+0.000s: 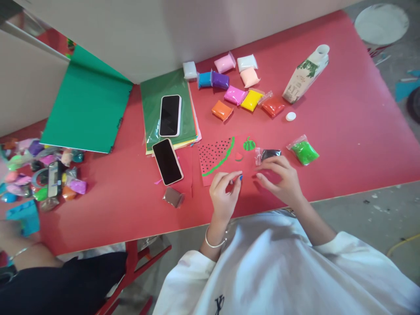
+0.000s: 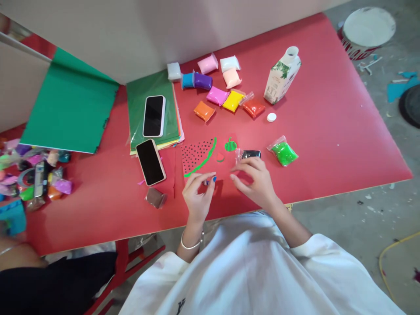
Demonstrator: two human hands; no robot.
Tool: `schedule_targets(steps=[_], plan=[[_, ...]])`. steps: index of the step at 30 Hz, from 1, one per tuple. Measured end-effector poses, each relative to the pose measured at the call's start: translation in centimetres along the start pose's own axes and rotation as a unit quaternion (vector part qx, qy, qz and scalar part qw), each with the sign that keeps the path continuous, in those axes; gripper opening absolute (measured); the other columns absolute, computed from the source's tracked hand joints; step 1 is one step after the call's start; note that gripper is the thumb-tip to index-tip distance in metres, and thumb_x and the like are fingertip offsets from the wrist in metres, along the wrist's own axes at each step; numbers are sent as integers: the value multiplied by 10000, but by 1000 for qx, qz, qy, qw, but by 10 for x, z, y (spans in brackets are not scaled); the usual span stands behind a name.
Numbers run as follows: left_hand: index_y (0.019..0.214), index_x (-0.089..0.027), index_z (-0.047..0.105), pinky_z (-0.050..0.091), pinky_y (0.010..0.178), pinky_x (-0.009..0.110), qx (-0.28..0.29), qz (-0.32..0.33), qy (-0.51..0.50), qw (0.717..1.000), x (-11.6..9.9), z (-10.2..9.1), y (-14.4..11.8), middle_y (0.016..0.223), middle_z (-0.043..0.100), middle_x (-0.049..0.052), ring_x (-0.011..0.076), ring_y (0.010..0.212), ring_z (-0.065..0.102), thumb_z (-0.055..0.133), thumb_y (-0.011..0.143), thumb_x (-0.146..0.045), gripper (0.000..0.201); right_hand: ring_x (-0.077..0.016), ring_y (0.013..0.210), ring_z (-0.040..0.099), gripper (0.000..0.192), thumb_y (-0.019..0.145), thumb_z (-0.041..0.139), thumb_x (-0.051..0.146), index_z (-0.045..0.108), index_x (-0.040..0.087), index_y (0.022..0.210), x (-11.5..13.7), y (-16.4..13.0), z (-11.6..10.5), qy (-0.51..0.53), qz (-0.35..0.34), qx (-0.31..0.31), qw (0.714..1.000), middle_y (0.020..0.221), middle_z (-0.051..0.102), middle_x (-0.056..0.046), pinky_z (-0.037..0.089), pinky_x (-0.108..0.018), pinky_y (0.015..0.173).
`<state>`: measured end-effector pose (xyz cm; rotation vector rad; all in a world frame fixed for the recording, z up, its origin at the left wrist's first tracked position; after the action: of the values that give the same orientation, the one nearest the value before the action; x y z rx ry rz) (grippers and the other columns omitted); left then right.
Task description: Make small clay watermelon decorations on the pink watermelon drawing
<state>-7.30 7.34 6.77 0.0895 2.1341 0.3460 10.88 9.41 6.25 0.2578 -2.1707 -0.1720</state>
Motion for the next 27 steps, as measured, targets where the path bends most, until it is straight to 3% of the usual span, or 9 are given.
schedule_targets(steps=[3, 7, 13, 27], plan=[[995, -226, 709, 483, 677, 230, 2, 35, 45, 998, -5, 1, -1, 737, 616, 0, 105, 677, 570, 609, 866, -211, 164, -192, 854, 633, 120, 835, 636, 333, 687, 239, 889, 11, 2, 8, 121, 38, 52, 991, 892, 663, -49, 528, -361, 805], [1011, -227, 712, 487, 678, 238, 4, 75, 95, 993, -8, 2, -4, 725, 647, 13, 116, 685, 592, 606, 868, -201, 179, -178, 789, 646, 156, 815, 660, 370, 710, 227, 852, 10, 4, 18, 181, 89, 55, 978, 845, 687, -42, 545, -348, 763], [1009, -232, 714, 471, 670, 247, 10, 123, 147, 981, -10, 3, -6, 737, 685, 16, 121, 660, 584, 630, 849, -172, 190, -188, 762, 645, 161, 784, 690, 379, 721, 222, 804, 5, 3, 23, 206, 121, 48, 970, 809, 700, -51, 553, -353, 716], [995, -215, 706, 473, 665, 230, 5, 130, 117, 985, -8, 4, -6, 723, 665, 10, 113, 649, 564, 655, 825, -155, 187, -180, 789, 617, 150, 815, 658, 352, 683, 206, 788, 2, 3, 24, 228, 115, 79, 964, 830, 663, -51, 526, -345, 753]])
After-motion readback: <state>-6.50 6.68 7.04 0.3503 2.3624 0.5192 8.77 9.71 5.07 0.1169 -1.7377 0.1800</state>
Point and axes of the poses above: each hand's wrist, its own y-axis towards the middle knuckle, its own z-axis out of the palm, x = y × z, the point moved 4 cm from there along y, towards the middle knuckle
